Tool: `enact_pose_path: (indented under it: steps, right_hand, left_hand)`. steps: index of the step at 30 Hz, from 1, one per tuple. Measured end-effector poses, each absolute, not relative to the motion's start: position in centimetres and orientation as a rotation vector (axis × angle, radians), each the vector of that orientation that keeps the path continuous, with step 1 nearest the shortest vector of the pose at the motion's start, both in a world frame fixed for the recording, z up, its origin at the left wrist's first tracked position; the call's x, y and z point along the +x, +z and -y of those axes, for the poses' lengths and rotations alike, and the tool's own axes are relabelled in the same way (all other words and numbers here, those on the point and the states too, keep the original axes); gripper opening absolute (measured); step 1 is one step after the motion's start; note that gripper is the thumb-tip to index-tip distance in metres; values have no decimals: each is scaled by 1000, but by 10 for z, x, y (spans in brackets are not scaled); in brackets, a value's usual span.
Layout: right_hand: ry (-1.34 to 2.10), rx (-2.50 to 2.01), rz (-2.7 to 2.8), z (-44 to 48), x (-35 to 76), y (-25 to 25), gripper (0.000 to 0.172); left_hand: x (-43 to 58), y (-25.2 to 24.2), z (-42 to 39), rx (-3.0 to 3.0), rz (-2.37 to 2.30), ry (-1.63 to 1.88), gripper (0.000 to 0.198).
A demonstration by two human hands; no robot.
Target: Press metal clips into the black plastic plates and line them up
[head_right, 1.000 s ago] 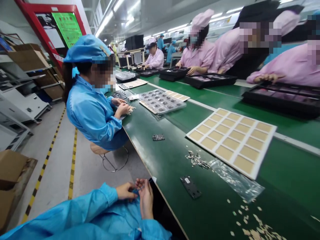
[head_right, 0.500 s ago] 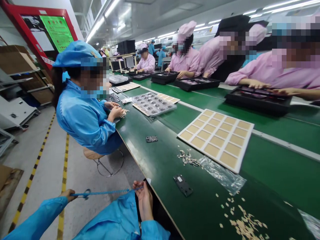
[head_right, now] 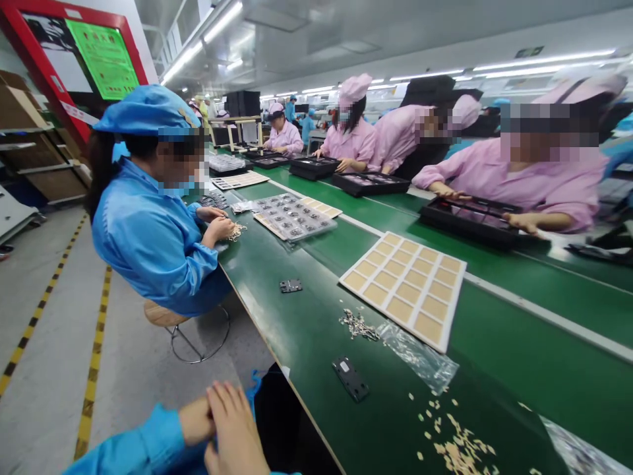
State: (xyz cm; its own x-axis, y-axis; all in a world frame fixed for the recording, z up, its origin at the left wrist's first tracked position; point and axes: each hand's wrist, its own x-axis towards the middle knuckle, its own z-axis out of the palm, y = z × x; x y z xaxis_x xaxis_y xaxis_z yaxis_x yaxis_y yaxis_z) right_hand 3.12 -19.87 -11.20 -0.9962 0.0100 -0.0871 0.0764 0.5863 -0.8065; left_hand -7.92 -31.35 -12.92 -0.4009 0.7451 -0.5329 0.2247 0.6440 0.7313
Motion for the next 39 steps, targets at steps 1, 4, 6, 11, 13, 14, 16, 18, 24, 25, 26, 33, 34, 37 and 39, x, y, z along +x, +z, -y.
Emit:
enact_pose_path:
  steps: [1, 4, 6, 11, 13, 14, 16, 18, 24, 25, 26, 33, 34, 37, 39]
  right_hand:
    - [-1253, 26, -2748, 200, 30, -110, 91]
    - [-1160, 204, -2886, 187, 40, -114, 79]
    - [-1193, 293, -3026, 173, 56, -121, 50]
    - [-1198, 378, -3129, 147, 100, -125, 32]
    - [-1251, 391, -3083, 140, 111, -126, 35]
    - [-1294, 410, -3059, 136, 114, -127, 35]
    - [-1381, 564, -3092, 132, 117, -132, 27]
    - [-1387, 758, -3229, 136, 115, -138, 21]
    - [-1458, 733, -3405, 193, 90, -146, 37]
    - [-1549, 783, -3341, 201, 86, -143, 34]
    - [-1625, 835, -3289, 207, 82, -140, 28]
    - [-1725, 841, -3411, 204, 80, -100, 24]
    - [-1730, 853, -3406, 204, 81, -97, 25]
    - [-1817, 884, -3274, 206, 81, -94, 14]
    - [-1883, 945, -3167, 206, 81, -94, 7]
  left_hand:
    - [-73, -122, 304, 812, -1905, 708, 24]
    - [-70, -97, 291, 884, -1800, 685, 37]
    - [-78, -82, 292, 928, -1762, 661, 41]
    - [-111, -65, 312, 1111, -1703, 638, 10]
    - [-117, -66, 319, 1035, -1668, 654, 19]
    - [-118, -67, 320, 980, -1660, 679, 22]
    - [-114, -71, 317, 842, -1661, 777, 32]
    - [-104, -76, 307, 679, -1664, 914, 49]
    - [-53, -82, 261, 271, -1616, 1338, 70]
    - [-45, -81, 256, 234, -1604, 1384, 71]
    - [-38, -80, 253, 205, -1593, 1419, 71]
    - [-20, -73, 257, 102, -1537, 1466, 68]
    - [-20, -73, 258, 87, -1523, 1457, 67]
    - [-23, -74, 259, 49, -1486, 1430, 60]
    - [-28, -77, 261, 34, -1438, 1387, 60]
